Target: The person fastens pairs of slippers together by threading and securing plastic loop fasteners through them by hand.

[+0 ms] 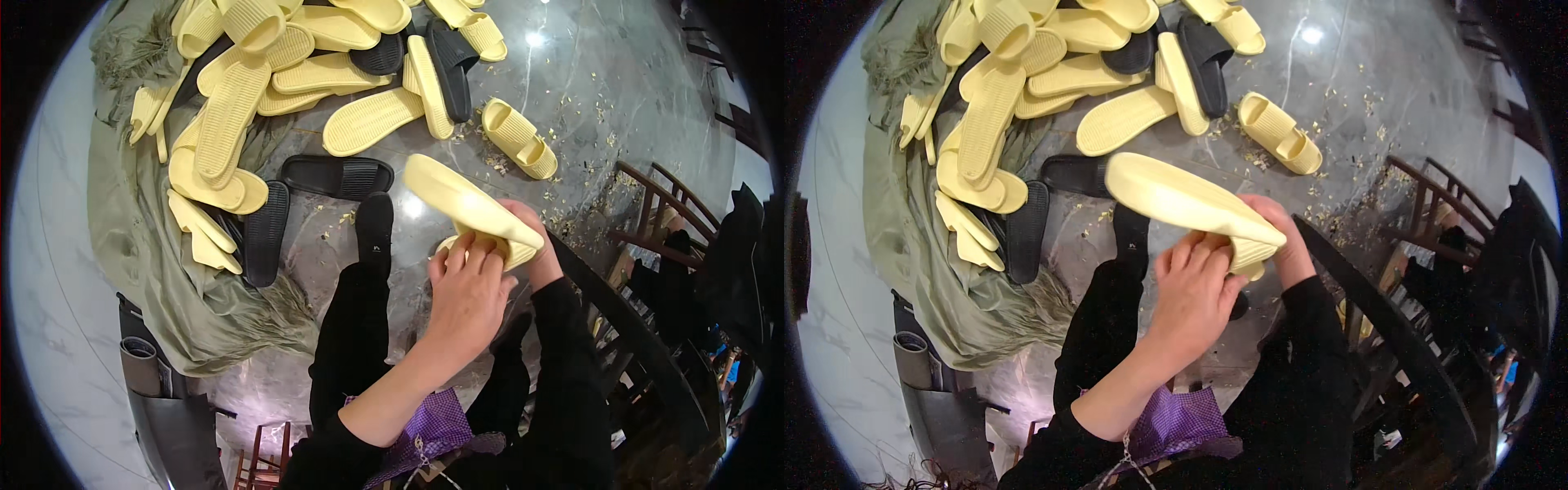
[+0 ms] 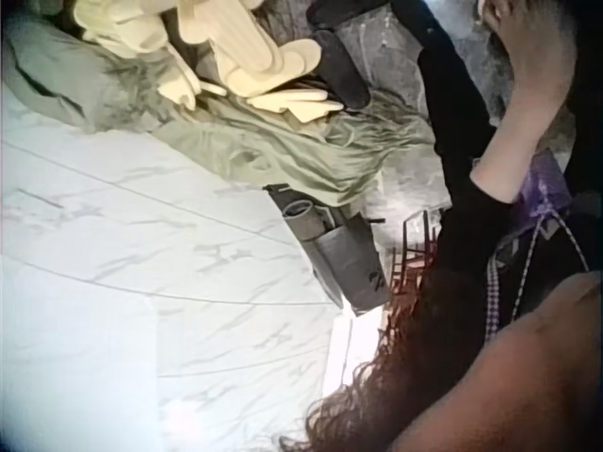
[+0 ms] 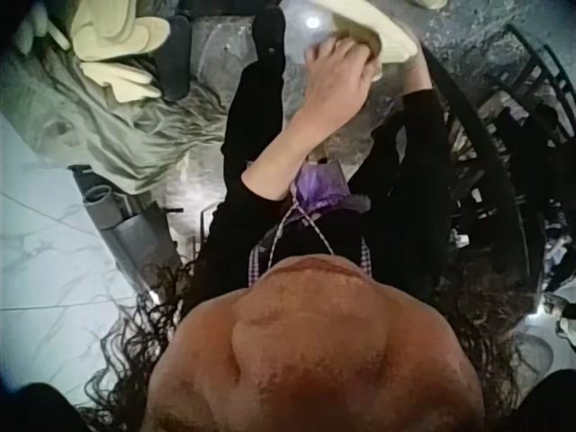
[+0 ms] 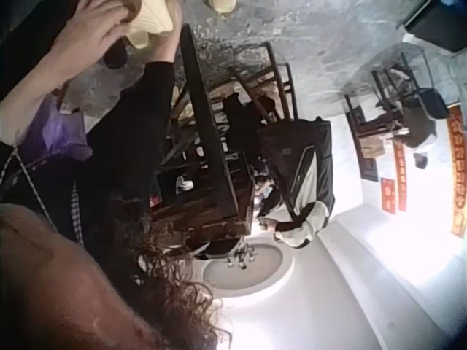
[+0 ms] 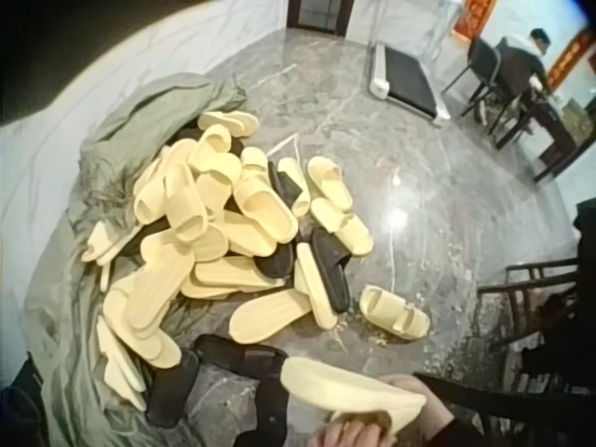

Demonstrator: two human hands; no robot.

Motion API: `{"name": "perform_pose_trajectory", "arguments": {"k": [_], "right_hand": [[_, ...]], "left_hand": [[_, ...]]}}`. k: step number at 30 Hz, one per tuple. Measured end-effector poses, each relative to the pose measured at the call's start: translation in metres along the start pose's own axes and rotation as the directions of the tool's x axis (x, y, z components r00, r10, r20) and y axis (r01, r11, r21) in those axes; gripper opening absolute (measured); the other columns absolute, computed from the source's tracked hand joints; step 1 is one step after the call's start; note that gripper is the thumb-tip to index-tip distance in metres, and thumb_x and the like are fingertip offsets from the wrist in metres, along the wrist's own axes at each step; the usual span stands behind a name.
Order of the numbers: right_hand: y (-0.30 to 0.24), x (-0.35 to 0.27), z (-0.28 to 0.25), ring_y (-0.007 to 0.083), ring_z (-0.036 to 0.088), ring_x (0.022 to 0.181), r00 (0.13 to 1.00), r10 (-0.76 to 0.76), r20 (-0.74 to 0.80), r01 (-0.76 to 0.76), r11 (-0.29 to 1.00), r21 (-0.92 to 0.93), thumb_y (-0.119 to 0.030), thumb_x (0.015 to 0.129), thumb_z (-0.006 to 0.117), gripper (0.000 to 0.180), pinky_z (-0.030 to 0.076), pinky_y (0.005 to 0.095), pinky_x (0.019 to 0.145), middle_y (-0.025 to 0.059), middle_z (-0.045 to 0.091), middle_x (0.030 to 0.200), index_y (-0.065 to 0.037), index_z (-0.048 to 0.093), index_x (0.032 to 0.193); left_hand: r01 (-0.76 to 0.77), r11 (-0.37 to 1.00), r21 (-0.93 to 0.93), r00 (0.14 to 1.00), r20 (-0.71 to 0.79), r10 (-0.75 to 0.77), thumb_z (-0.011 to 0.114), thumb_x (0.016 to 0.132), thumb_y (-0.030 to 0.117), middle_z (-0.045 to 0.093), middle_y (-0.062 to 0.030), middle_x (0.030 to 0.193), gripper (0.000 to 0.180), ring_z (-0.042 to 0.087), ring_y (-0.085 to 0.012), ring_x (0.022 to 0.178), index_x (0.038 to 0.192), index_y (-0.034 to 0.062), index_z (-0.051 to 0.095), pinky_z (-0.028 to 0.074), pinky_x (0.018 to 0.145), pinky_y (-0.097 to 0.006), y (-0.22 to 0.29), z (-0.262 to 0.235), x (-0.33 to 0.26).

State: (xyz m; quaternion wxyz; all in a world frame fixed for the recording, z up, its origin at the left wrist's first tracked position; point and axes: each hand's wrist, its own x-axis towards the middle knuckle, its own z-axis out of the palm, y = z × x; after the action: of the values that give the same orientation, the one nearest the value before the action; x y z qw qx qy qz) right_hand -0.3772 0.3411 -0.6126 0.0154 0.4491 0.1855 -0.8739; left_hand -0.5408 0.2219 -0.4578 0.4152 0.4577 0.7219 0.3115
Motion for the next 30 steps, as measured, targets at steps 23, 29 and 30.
{"name": "perform_pose_trajectory", "arguments": {"k": [23, 29, 30], "right_hand": [[-0.041, 0.192, -0.04, 0.0379, 0.055, 0.094, 0.622, -0.733, -0.275, -0.208, 0.183, -0.961, -0.027, 0.07, 0.068, 0.049, 0.046, 0.0439, 0.082, 0.0213, 0.058, 0.098, 0.001, 0.048, 0.106], [-0.025, 0.201, -0.016, 0.04, 0.055, 0.091, 0.638, -0.763, -0.102, -0.134, 0.021, -0.991, -0.027, 0.07, 0.067, 0.053, 0.046, 0.0439, 0.082, 0.0206, 0.058, 0.097, 0.002, 0.045, 0.109], [-0.024, 0.207, -0.007, 0.0401, 0.055, 0.091, 0.622, -0.777, -0.097, -0.155, -0.001, -0.988, -0.027, 0.071, 0.068, 0.054, 0.045, 0.044, 0.082, 0.0208, 0.057, 0.098, 0.002, 0.044, 0.11]], "left_hand": [[0.094, 0.018, -0.995, 0.618, 0.044, -0.785, 0.039, 0.095, 0.027, 0.057, -0.0074, 0.098, 0.031, 0.052, -0.0109, 0.085, 0.105, -0.0003, 0.05, 0.039, 0.075, -0.027, -0.034, -0.012, 0.011], [0.011, -0.064, -0.998, 0.651, 0.056, -0.757, 0.037, 0.096, 0.026, 0.056, -0.009, 0.103, 0.032, 0.053, -0.0145, 0.09, 0.109, -0.0012, 0.047, 0.039, 0.078, -0.03, -0.028, -0.008, 0.013], [0.009, -0.074, -0.997, 0.649, 0.062, -0.759, 0.037, 0.096, 0.026, 0.056, -0.0095, 0.104, 0.032, 0.053, -0.0155, 0.091, 0.11, -0.0015, 0.047, 0.039, 0.079, -0.03, -0.033, -0.009, 0.013]]}}
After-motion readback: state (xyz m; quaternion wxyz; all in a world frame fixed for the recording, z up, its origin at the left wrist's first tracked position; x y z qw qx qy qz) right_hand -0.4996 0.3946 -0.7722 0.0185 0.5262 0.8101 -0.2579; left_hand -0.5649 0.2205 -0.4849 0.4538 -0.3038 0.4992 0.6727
